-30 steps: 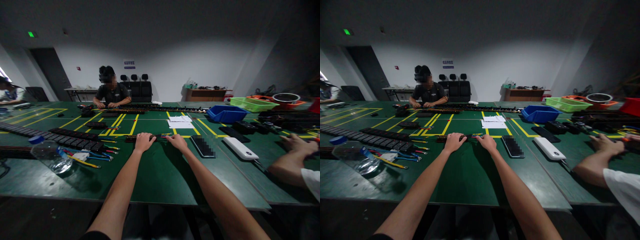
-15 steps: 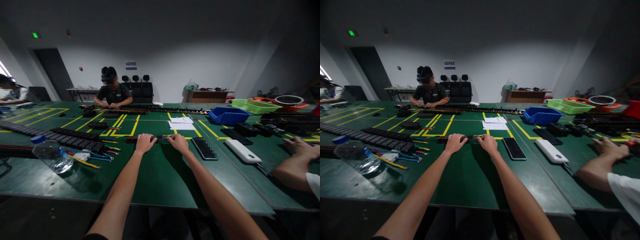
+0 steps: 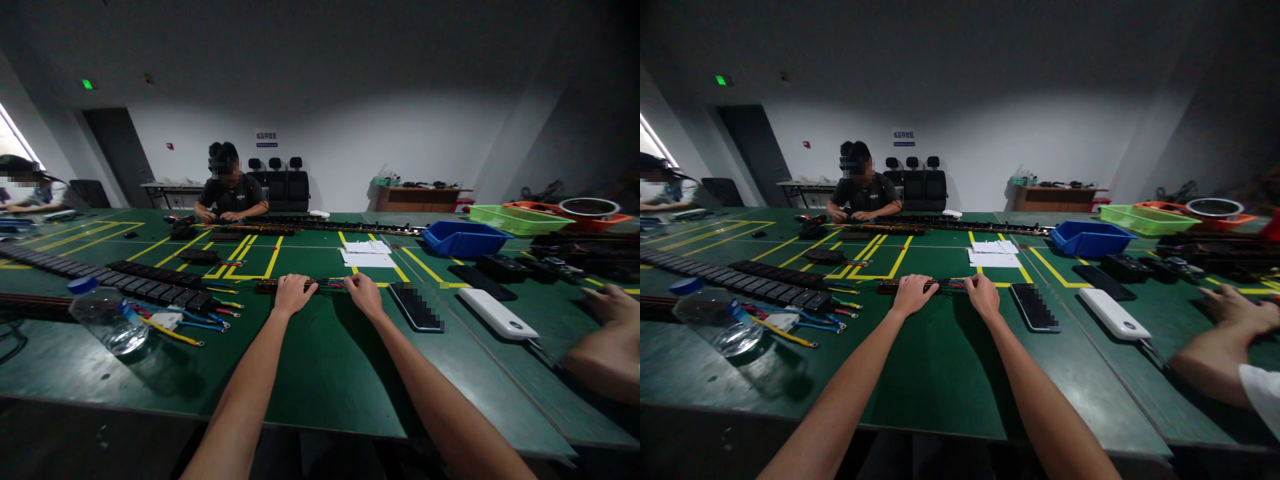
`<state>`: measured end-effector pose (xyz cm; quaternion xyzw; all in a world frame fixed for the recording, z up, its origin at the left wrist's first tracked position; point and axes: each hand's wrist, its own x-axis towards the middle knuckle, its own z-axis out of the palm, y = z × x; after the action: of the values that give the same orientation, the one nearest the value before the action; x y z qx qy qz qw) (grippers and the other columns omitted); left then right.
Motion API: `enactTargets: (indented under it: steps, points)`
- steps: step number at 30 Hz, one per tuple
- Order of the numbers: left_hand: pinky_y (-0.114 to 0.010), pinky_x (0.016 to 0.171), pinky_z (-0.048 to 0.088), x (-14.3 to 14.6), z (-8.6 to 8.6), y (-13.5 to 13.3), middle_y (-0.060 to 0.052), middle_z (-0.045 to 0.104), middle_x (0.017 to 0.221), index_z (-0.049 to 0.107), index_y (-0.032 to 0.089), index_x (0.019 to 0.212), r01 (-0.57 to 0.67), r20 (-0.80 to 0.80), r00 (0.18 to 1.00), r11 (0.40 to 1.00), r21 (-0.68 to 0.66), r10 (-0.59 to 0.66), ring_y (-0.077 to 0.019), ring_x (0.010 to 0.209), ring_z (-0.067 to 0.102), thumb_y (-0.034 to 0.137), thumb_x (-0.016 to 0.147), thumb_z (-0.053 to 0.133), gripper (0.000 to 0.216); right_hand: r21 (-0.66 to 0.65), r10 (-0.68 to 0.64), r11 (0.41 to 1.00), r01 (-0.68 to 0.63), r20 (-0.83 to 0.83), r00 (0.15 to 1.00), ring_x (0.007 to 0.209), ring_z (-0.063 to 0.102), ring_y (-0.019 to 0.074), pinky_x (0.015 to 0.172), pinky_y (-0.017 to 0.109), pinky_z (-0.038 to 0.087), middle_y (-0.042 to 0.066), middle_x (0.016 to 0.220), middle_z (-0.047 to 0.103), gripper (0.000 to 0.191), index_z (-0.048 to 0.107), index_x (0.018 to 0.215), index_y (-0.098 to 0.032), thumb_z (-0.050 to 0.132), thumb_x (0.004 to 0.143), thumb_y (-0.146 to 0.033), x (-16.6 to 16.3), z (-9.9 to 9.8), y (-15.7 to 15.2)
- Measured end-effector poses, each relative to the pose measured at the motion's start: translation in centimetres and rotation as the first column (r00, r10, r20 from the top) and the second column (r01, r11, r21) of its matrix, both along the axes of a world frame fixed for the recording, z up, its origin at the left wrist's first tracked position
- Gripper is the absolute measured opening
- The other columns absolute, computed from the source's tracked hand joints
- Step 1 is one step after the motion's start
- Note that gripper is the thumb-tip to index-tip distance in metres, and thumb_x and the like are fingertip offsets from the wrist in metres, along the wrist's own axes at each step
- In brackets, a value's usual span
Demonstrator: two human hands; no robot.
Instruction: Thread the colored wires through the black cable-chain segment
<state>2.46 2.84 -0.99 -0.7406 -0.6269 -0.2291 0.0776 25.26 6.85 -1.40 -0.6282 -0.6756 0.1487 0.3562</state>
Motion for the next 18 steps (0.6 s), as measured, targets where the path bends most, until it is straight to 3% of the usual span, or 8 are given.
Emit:
enactTargets:
  steps: [4,9,14,18]
  points:
    - [-0.044,0.100,0.039,-0.1,-0.1,0.0,-0.009,0.073,0.116,0.071,0.020,0.115,0.011,0.011,1.000,1.000,0.000,-0.011,-0.0268,0.109,0.062,0.061,0.102,0.035,0.056,0.109,0.089,0.991,-0.079,-0.093,0.992,0.069,0.058,0.0185,0.062,0.026,0.035,0.004,0.073,0.066,0.026,0.060,0.071,-0.020,0.054,0.088,-0.040,-0.1,-0.2,0.4]
    - [-0.044,0.099,0.039,0.0,0.0,-0.1,-0.010,0.073,0.115,0.072,0.020,0.114,0.005,0.005,1.000,1.000,-0.001,-0.005,-0.0271,0.110,0.062,0.062,0.102,0.036,0.056,0.262,0.101,0.960,-0.103,0.023,0.995,0.067,0.054,0.0169,0.059,0.026,0.030,0.003,0.074,0.065,0.023,0.060,0.077,-0.021,0.052,0.090,-0.038,-0.5,0.5,-0.5]
    - [-0.044,0.101,0.038,0.0,0.1,-0.1,-0.010,0.073,0.118,0.071,0.021,0.116,0.008,0.012,1.000,1.000,-0.030,-0.008,-0.0264,0.111,0.061,0.062,0.102,0.034,0.057,0.044,-0.013,0.999,0.010,0.083,0.996,0.073,0.060,0.0192,0.059,0.026,0.030,0.006,0.080,0.069,0.030,0.067,0.081,-0.022,0.052,0.093,-0.045,-0.3,1.1,-1.2]
    - [-0.044,0.103,0.038,-0.1,0.1,-0.1,-0.009,0.072,0.120,0.071,0.021,0.118,0.015,0.023,1.000,0.999,-0.044,-0.014,-0.0260,0.112,0.060,0.062,0.102,0.033,0.058,-0.121,-0.098,0.986,0.110,0.097,0.990,0.084,0.066,0.0241,0.065,0.028,0.038,0.010,0.093,0.073,0.039,0.073,0.094,-0.022,0.048,0.095,-0.051,0.2,1.6,-1.1]
